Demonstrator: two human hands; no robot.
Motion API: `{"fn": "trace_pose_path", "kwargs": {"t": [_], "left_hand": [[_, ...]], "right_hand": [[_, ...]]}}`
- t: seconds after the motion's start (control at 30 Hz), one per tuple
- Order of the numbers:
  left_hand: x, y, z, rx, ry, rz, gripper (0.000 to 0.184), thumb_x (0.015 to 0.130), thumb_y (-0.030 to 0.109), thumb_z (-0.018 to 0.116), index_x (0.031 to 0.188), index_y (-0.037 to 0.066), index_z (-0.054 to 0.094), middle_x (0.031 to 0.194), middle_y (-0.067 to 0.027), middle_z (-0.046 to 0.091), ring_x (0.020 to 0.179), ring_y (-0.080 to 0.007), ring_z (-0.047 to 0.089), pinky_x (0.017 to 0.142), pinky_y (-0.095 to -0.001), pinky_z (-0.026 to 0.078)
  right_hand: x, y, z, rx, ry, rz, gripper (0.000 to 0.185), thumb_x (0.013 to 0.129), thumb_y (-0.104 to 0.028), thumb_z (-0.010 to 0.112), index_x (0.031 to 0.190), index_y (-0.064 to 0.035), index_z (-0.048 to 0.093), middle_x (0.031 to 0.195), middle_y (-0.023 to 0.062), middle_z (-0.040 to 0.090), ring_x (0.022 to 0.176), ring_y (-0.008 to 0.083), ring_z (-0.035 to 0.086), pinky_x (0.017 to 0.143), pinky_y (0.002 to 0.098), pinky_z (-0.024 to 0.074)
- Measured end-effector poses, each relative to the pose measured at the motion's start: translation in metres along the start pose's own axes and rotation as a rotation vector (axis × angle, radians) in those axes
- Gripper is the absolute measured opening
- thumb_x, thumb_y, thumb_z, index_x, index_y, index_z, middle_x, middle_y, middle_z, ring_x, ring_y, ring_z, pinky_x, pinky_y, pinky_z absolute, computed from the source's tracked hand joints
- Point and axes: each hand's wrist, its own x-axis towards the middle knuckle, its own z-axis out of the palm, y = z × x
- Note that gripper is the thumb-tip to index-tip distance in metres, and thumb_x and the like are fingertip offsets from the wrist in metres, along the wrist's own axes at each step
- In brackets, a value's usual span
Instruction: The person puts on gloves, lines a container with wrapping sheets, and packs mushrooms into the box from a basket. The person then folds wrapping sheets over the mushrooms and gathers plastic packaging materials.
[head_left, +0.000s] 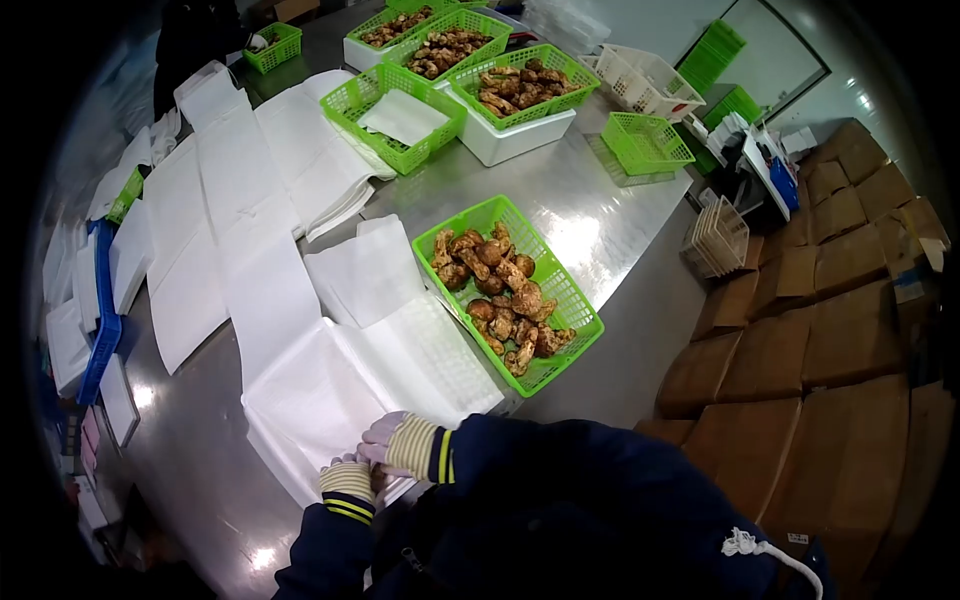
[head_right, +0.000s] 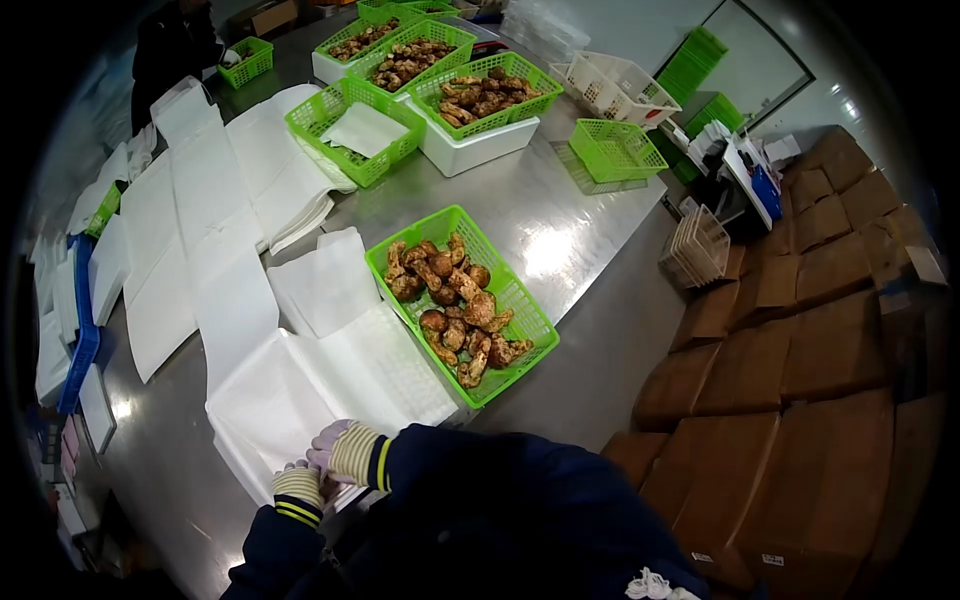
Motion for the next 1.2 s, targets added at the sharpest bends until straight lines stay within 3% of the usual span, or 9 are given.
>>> {"fn": "trace_pose_path", "kwargs": {"t": [0.17, 0.47, 0.5, 0.6, 0.7, 0.73, 0.83, 1.07, 1.2], "left_hand": [[0.041, 0.023, 0.028, -0.348, 0.367, 0.23, 0.076, 0.068, 0.035, 0.071, 0.13, 0.005, 0.037, 0.121, -0.017, 0.051, 0.11, -0.0338, 0.047, 0.093, -0.0406, 0.038], [0.054, 0.023, 0.034, -0.454, 0.314, 0.185, 0.075, 0.064, 0.033, 0.073, 0.127, 0.006, 0.043, 0.119, -0.0186, 0.051, 0.11, -0.0346, 0.047, 0.095, -0.0391, 0.038], [0.056, 0.022, 0.037, -0.46, 0.328, 0.196, 0.075, 0.064, 0.033, 0.073, 0.126, 0.006, 0.043, 0.119, -0.0186, 0.051, 0.11, -0.0348, 0.046, 0.096, -0.0391, 0.037], [0.06, 0.019, 0.044, -0.472, 0.362, 0.208, 0.073, 0.064, 0.032, 0.073, 0.126, 0.006, 0.043, 0.12, -0.0185, 0.05, 0.111, -0.0351, 0.046, 0.096, -0.0393, 0.037], [0.055, 0.021, 0.041, -0.519, 0.389, 0.225, 0.072, 0.064, 0.031, 0.073, 0.125, 0.007, 0.044, 0.118, -0.0184, 0.051, 0.11, -0.0351, 0.046, 0.095, -0.0402, 0.037], [0.053, 0.021, 0.039, -0.524, 0.392, 0.218, 0.072, 0.064, 0.031, 0.073, 0.125, 0.007, 0.044, 0.118, -0.0184, 0.051, 0.11, -0.0351, 0.046, 0.095, -0.0402, 0.037], [0.051, 0.022, 0.033, -0.581, 0.34, 0.205, 0.07, 0.064, 0.03, 0.073, 0.125, 0.01, 0.045, 0.112, -0.0195, 0.055, 0.106, -0.0373, 0.049, 0.093, -0.0417, 0.039], [0.028, 0.004, 0.039, -0.714, 0.574, 0.239, 0.08, 0.065, 0.035, 0.075, 0.126, -0.003, 0.04, 0.109, -0.0244, 0.054, 0.101, -0.0398, 0.051, 0.088, -0.0431, 0.041], [0.004, -0.02, 0.063, -0.471, 0.86, 0.171, 0.065, 0.077, 0.037, 0.062, 0.127, 0.001, 0.042, 0.112, -0.0188, 0.054, 0.097, -0.0353, 0.051, 0.085, -0.0471, 0.038]], "right_hand": [[-0.074, 0.064, -0.114, -0.235, -0.333, 1.094, 0.035, 0.076, -0.011, 0.051, 0.11, -0.0027, 0.057, 0.1, 0.0188, 0.062, 0.094, 0.0345, 0.059, 0.084, 0.0407, 0.0473], [-0.193, 0.199, -0.144, -0.373, -0.622, 1.463, 0.033, 0.09, -0.026, 0.041, 0.116, -0.0096, 0.055, 0.117, 0.0117, 0.056, 0.106, 0.0271, 0.055, 0.088, 0.0333, 0.0444], [-0.22, 0.239, -0.115, -0.091, -0.151, 1.546, 0.032, 0.087, -0.024, 0.049, 0.115, -0.0091, 0.055, 0.116, 0.0119, 0.057, 0.101, 0.0266, 0.057, 0.082, 0.036, 0.047], [-0.208, 0.234, -0.116, 0.339, 0.187, 1.474, 0.043, 0.087, -0.026, 0.055, 0.125, -0.0088, 0.044, 0.131, 0.0096, 0.044, 0.108, 0.0257, 0.051, 0.082, 0.0387, 0.047], [-0.156, 0.214, -0.132, 1.075, 1.052, 1.987, 0.047, 0.088, -0.018, 0.056, 0.131, -0.0099, 0.038, 0.139, 0.0115, 0.034, 0.122, 0.0245, 0.036, 0.09, 0.0375, 0.0428], [-0.141, 0.188, -0.153, 1.073, 1.043, 1.984, 0.047, 0.088, -0.018, 0.056, 0.131, -0.0099, 0.038, 0.139, 0.0115, 0.034, 0.122, 0.0245, 0.036, 0.09, 0.0375, 0.0428], [-0.163, 0.185, -0.15, -0.147, -0.199, 1.265, 0.073, 0.072, -0.026, 0.074, 0.128, 0.0064, 0.04, 0.123, 0.0191, 0.05, 0.104, 0.0248, 0.056, 0.09, 0.0311, 0.0434], [-0.184, 0.199, -0.135, 0.128, 0.258, 1.177, 0.058, 0.066, -0.019, 0.079, 0.113, 0.0048, 0.054, 0.102, 0.0162, 0.063, 0.095, 0.0193, 0.058, 0.085, 0.0305, 0.0433], [-0.163, 0.192, -0.154, -0.252, 0.057, 1.383, 0.063, 0.067, -0.029, 0.077, 0.115, 0.0039, 0.053, 0.108, 0.0192, 0.061, 0.1, 0.0247, 0.058, 0.084, 0.0337, 0.0453]]}}
